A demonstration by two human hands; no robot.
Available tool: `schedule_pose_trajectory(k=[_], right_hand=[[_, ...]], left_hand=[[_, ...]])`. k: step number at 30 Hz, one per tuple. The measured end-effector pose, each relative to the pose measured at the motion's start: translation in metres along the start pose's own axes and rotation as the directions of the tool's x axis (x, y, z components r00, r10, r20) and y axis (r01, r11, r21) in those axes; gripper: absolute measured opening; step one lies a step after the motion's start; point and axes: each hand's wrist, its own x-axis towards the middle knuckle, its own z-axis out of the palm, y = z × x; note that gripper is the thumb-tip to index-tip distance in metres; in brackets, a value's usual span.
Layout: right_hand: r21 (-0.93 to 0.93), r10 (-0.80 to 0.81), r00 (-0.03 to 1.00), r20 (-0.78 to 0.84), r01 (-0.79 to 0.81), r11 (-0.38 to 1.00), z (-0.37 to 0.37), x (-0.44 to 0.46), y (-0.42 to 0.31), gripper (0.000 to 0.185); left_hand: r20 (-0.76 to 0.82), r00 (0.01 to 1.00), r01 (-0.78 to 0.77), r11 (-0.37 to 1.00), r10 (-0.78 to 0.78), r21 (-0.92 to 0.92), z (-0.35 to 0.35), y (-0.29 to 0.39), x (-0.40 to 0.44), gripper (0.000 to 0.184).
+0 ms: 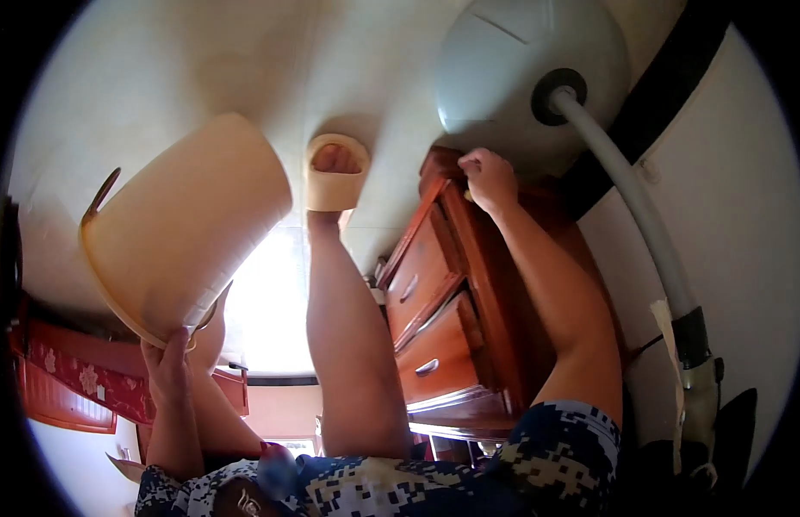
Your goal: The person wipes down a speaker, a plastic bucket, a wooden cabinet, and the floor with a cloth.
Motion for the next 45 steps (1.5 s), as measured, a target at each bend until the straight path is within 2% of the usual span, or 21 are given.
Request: schedule_pose_trajectory(k=[1,3,5,12,13,15,17,18,19,21,23,25,28,30,32,33,36,38,40,43,45], right_hand=[[0.216,0.087,0.994,0.071,-0.101,0.971,0.013,0.005,-0.012,0.016],[-0.299,-0.291,0.957,0.02,0.283,0.911,0.038,0.006,-0.027,0.015],[-0.664,-0.613,0.789,0.04,0.479,0.574,0.063,0.01,-0.02,0.013],[-0.91,-0.439,0.851,0.29,0.387,0.149,0.089,-0.018,-0.049,0.019],[-0.933,-0.403,0.888,0.221,0.313,0.178,0.093,-0.042,-0.075,0.018],[-0.782,-0.528,0.849,-0.027,0.311,0.54,0.143,-0.041,-0.006,0.019],[-0.777,-0.108,0.952,0.287,0.297,0.555,0.154,-0.034,-0.03,0.019],[-0.773,0.143,0.891,0.432,0.284,0.567,0.164,-0.047,-0.038,0.019],[-0.624,0.156,0.868,0.471,0.203,0.754,0.165,-0.047,-0.036,0.016],[-0.749,-0.186,0.976,0.11,0.204,0.63,0.159,-0.039,-0.038,0.013],[-0.808,-0.592,0.786,-0.178,0.227,0.544,0.111,-0.032,-0.066,0.013],[-0.871,-0.618,0.763,-0.19,0.16,0.465,0.092,-0.016,-0.046,0.012],[-0.942,-0.383,0.924,-0.003,0.127,0.312,0.111,-0.006,-0.041,0.015],[-0.761,-0.601,0.787,-0.136,0.306,0.572,0.155,-0.024,-0.011,0.016],[-0.852,-0.248,0.953,0.174,0.272,0.447,0.187,-0.037,0.002,0.018],[-0.873,-0.048,0.949,0.313,0.307,0.38,0.203,-0.043,0.009,0.018],[-0.758,-0.242,0.97,0.005,0.162,0.632,0.229,-0.056,-0.007,0.019],[-0.789,-0.492,0.856,-0.16,0.189,0.585,0.17,-0.06,-0.063,0.017],[-0.823,-0.51,0.783,-0.356,-0.005,0.568,0.12,-0.045,-0.059,0.013],[-0.924,-0.687,0.726,-0.032,0.241,0.297,0.115,-0.039,-0.017,0.014],[-0.856,-0.456,0.885,-0.096,0.16,0.491,0.156,-0.059,-0.002,0.013]], left_hand=[[0.036,0.999,-0.033,0.999,0.033,0.012,-0.005,0.001,0.001,0.033],[0.117,0.989,-0.091,0.995,0.088,0.025,-0.017,0.0,0.002,0.028],[0.187,0.978,-0.107,0.992,0.094,0.062,-0.032,-0.007,0.001,0.024],[0.186,0.974,-0.145,0.987,0.13,0.069,-0.047,0.008,-0.013,0.022],[0.183,0.973,-0.155,0.986,0.143,0.057,-0.053,0.005,-0.014,0.024],[0.197,0.977,-0.077,0.997,0.077,-0.004,-0.061,0.009,-0.022,0.027],[0.206,0.977,-0.046,0.996,0.061,-0.076,-0.075,-0.004,-0.021,0.036],[0.208,0.977,-0.033,0.994,0.053,-0.1,-0.086,-0.011,-0.027,0.038],[0.194,0.979,-0.038,0.991,0.063,-0.131,-0.094,-0.018,-0.03,0.04],[0.116,0.988,-0.072,0.976,0.097,-0.204,-0.09,-0.025,-0.025,0.043],[0.05,0.997,-0.052,0.969,0.066,-0.243,-0.094,-0.022,-0.029,0.045],[0.065,0.993,-0.08,0.959,0.101,-0.272,-0.096,-0.016,-0.027,0.046],[0.054,0.98,-0.167,0.944,0.19,-0.284,-0.097,-0.018,-0.022,0.046],[0.057,0.969,-0.219,0.94,0.242,-0.263,-0.097,-0.018,-0.017,0.046],[0.133,0.955,-0.238,0.952,0.265,-0.192,-0.104,-0.023,-0.016,0.045],[0.17,0.948,-0.246,0.958,0.269,-0.145,-0.11,-0.024,-0.016,0.044],[0.121,0.957,-0.246,0.959,0.264,-0.143,-0.106,-0.028,-0.016,0.04],[0.186,0.955,-0.206,0.969,0.229,-0.137,-0.108,-0.027,-0.014,0.036],[0.233,0.951,-0.178,0.976,0.203,-0.124,-0.11,-0.026,-0.012,0.033],[0.278,0.938,-0.188,0.977,0.209,-0.1,-0.114,-0.024,-0.005,0.028],[0.332,0.917,-0.207,0.976,0.219,-0.071,-0.118,-0.025,-0.003,0.024]])
